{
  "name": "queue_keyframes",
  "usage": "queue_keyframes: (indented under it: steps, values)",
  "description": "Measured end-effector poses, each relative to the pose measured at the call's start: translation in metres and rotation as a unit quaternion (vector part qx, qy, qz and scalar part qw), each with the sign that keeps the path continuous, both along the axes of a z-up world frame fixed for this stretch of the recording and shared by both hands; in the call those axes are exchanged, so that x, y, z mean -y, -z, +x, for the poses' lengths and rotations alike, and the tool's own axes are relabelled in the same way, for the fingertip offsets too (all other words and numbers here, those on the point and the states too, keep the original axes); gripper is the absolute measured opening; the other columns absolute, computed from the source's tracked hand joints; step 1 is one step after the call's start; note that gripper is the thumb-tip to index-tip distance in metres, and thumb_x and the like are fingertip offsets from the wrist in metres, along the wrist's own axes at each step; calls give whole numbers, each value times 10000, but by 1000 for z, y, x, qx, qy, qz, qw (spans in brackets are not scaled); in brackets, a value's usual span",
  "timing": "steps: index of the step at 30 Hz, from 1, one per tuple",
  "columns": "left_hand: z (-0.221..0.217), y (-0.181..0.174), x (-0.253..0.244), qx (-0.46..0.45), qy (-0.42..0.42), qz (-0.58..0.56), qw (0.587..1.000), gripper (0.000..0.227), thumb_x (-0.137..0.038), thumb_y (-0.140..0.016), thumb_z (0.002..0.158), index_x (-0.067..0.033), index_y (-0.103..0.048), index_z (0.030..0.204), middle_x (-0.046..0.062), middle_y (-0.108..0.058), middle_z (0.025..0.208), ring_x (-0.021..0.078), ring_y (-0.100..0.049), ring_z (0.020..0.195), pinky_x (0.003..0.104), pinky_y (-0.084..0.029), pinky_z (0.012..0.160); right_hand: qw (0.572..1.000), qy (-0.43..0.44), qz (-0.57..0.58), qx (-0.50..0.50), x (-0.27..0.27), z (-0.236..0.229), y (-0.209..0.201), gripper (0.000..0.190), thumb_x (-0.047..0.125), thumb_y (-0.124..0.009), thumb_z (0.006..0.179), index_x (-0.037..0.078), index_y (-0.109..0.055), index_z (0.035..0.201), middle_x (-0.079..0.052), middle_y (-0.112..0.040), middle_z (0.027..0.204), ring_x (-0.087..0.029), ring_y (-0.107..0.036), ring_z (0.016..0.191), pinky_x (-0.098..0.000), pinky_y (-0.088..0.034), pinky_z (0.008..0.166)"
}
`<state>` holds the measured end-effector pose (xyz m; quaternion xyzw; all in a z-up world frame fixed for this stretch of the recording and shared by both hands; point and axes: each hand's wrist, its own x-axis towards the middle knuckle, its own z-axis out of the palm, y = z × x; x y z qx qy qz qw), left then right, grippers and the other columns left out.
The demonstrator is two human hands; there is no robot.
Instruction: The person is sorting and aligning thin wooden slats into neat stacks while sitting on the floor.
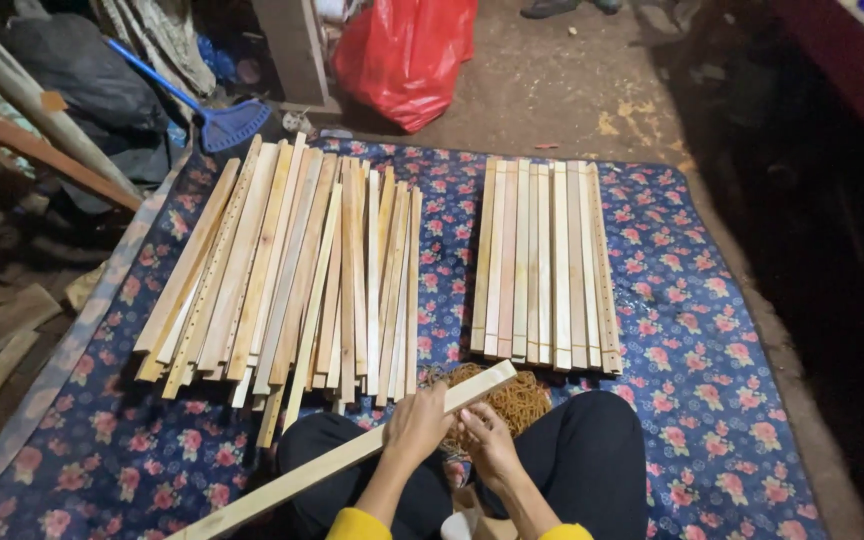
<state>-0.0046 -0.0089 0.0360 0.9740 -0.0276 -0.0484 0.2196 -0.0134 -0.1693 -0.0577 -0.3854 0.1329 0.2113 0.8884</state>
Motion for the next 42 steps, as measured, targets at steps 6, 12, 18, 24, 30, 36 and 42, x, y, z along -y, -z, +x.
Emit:
queue_keyframes:
  steps: [6,12,18,24,30,36,42]
  values:
    - [4,-15,-3,-5,-19,-2,1000,308,-162,-774,832,-30,-599,1048,145,-724,807,325,-734,685,440,-602,641,975,-77,173,-116,11,1,8,329,127,-512,996,-75,-603,1239,-89,-649,785,-115,-588,596,-210,-521,520]
    - [15,7,-1,-50,-8,-15,999,230,-54,-740,855,-19,-631,1054,92,-718,778,181,-678,555,280,-594,480,959,-137,227,-99,29,1,23,30,61,-517,1003,80,-535,988,-27,-501,666,-66,-420,500,-175,-327,400]
    - [13,48,1,-48,28,9,998,727,-521,-759,865,45,-568,1280,97,-689,756,169,-625,503,264,-556,443,972,-38,207,-102,55,9,55,554,167,-609,957,124,-426,1479,-18,-615,960,-1,-447,506,-138,-347,359]
    - [8,46,6,-23,48,26,998,443,-441,-758,933,-18,-635,983,70,-685,712,160,-586,467,261,-530,442,975,44,-199,82,108,56,34,504,468,-574,930,-1,-714,1050,-82,-598,705,-229,-623,648,-410,-420,620]
    - [6,32,6,-15,50,25,998,468,-490,-773,922,-48,-619,937,94,-689,686,213,-640,476,331,-551,462,953,-112,-278,43,71,72,-80,300,106,-741,881,-44,-735,1140,-131,-654,743,-141,-554,551,-217,-339,452]
    - [7,48,5,-31,56,31,997,457,-463,-787,925,-37,-629,971,116,-713,743,213,-646,497,325,-551,463,923,-134,-355,69,58,85,-56,275,212,-809,862,-35,-730,769,-120,-636,610,-183,-577,466,-264,-418,433]
    - [-4,29,13,10,53,47,997,459,-452,-836,857,-33,-671,943,108,-720,714,203,-628,461,310,-529,457,963,-125,-236,46,64,67,-42,196,135,-717,902,-24,-638,821,-173,-635,755,-254,-630,585,-334,-568,534]
